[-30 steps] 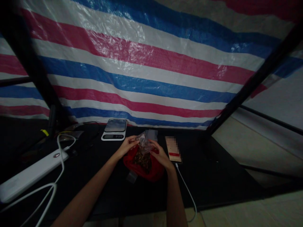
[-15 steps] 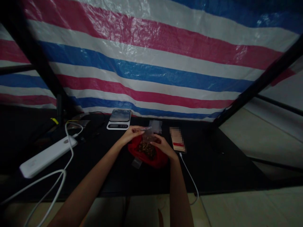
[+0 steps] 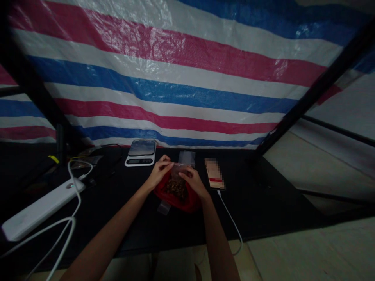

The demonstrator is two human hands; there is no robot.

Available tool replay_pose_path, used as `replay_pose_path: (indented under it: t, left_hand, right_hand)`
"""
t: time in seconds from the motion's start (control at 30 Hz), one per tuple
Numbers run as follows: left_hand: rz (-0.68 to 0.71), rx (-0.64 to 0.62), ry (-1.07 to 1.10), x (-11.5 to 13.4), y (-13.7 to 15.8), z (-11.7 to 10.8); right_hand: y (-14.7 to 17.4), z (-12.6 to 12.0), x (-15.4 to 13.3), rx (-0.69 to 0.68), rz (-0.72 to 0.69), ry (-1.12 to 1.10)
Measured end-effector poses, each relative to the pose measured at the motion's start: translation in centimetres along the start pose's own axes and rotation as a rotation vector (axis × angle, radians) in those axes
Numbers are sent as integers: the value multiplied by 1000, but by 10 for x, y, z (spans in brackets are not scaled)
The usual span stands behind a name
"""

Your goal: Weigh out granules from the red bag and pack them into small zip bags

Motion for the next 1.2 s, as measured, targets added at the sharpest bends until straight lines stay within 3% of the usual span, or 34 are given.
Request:
replay_pose_path:
  t: [0.17, 0.33, 0.53, 0.73, 0.97, 1.2]
  left_hand:
    - [57, 91, -29, -1, -3, -5]
    - [101, -80, -16, -3, 0, 3]
    - [115, -91, -113, -3, 4, 12]
    - [103, -31, -70, -3, 4, 11]
    - [94, -20, -6, -5, 2, 7]
    - [58, -137, -57, -7, 6, 11]
  right_hand:
    - [-1, -1, -4, -4, -27, 24]
    - [0, -8, 1, 29, 12, 15]
    - [-2, -21, 1, 217, -75, 38]
    - [1, -34, 3, 400, -137, -122]
    - [2, -30, 1, 346, -110, -152]
    - [1, -29, 0, 365, -127, -97]
Point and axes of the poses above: each hand's wrist, its own y-axis away from the middle knuckle, its own z-axis out of the palm, x = y × z, the point moved 4 cm from there along -y, towards the middle knuckle, and after that the axes turned 5 degrees about x, right-handed, at the moved point
